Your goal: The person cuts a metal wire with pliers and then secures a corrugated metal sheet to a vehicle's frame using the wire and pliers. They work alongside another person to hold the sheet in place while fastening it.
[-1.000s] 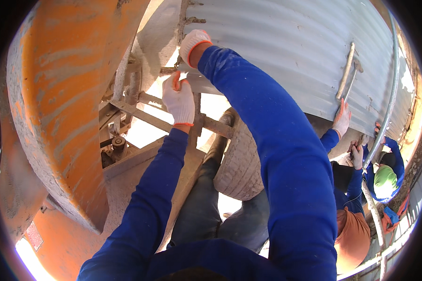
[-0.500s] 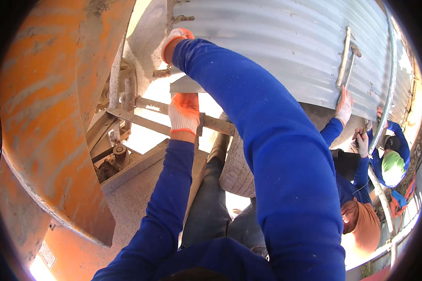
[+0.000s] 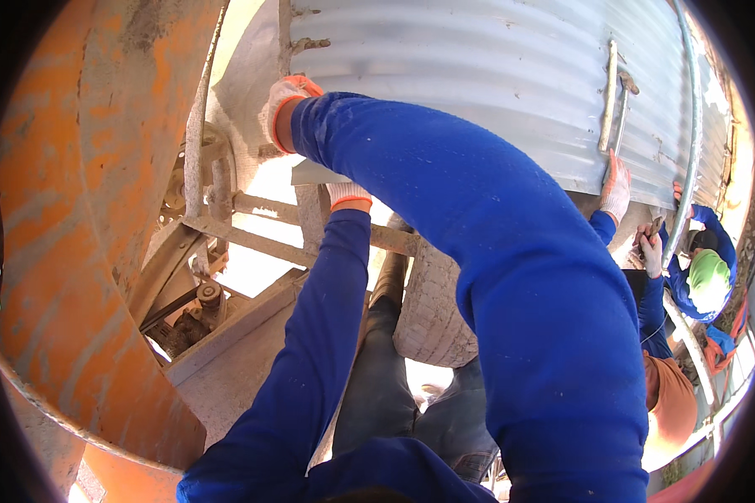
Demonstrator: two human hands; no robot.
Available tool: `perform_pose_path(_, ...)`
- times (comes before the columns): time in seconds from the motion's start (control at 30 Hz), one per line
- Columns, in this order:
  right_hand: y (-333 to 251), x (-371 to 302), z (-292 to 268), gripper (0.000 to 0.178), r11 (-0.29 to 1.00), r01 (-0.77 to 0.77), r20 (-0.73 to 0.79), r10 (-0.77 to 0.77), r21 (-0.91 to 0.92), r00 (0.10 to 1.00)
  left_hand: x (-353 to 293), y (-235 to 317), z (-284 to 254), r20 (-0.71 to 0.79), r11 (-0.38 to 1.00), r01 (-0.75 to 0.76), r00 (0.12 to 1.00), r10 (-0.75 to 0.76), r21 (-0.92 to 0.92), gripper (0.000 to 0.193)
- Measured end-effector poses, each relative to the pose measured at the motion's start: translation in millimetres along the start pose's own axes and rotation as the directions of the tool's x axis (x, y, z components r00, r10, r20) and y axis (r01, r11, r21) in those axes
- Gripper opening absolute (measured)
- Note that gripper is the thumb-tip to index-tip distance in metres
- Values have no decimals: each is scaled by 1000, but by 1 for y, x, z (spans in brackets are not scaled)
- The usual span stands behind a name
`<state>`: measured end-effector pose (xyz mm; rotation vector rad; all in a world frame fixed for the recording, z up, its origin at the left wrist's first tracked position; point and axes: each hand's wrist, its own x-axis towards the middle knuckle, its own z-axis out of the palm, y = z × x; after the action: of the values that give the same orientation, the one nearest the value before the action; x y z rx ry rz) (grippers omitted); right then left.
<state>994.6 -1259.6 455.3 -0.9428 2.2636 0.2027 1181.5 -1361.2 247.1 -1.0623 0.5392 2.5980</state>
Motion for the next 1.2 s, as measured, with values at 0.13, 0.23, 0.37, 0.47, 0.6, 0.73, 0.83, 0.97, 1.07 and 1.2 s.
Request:
perform_pose_path(0.13,-2,5,13,16,1000,-24,-19,23,-13,1000,-5,-8,37,-148,999,21,989,-25,-26,56)
perform_pose_path(0.23,-17,18,-4,13,999,-17,-105,12,-51,994,-7,9,52,-186,1000,-4,983,-1,-29,54)
perform_pose_path(0.37,0,52,31,20,999,-28,-84,31,35,996,-3,-30,56,-205,997,66,976,-75,-49,53)
perform_pose_path(0.47,-7,10,-23,11,999,-41,-165,40,-2,986,-6,2,55,-221,998,-3,975,-10,-58,51)
perform_pose_path(0.6,29,15,4,11,994,-62,-312,31,-90,950,-8,-6,58,-215,998,3,976,-17,-64,50)
perform_pose_path(0.73,51,57,61,15,981,-91,-316,33,-171,948,-7,-29,58,-236,996,45,970,-61,-77,48)
perform_pose_path(0.83,35,50,39,18,994,-74,-294,47,-80,955,-12,-13,59,-281,997,9,959,-30,-75,47)
perform_pose_path(0.97,55,5,23,16,995,69,-434,-92,-70,896,-31,-8,63,-294,994,-49,956,20,-93,46)
perform_pose_path(1.07,58,-22,32,10,977,49,-465,-143,-208,874,-41,-21,73,-210,985,-90,976,58,-145,37)
perform_pose_path(1.2,21,-26,10,11,962,28,-459,-155,-272,875,-53,-6,66,-157,975,-178,975,156,-135,29)
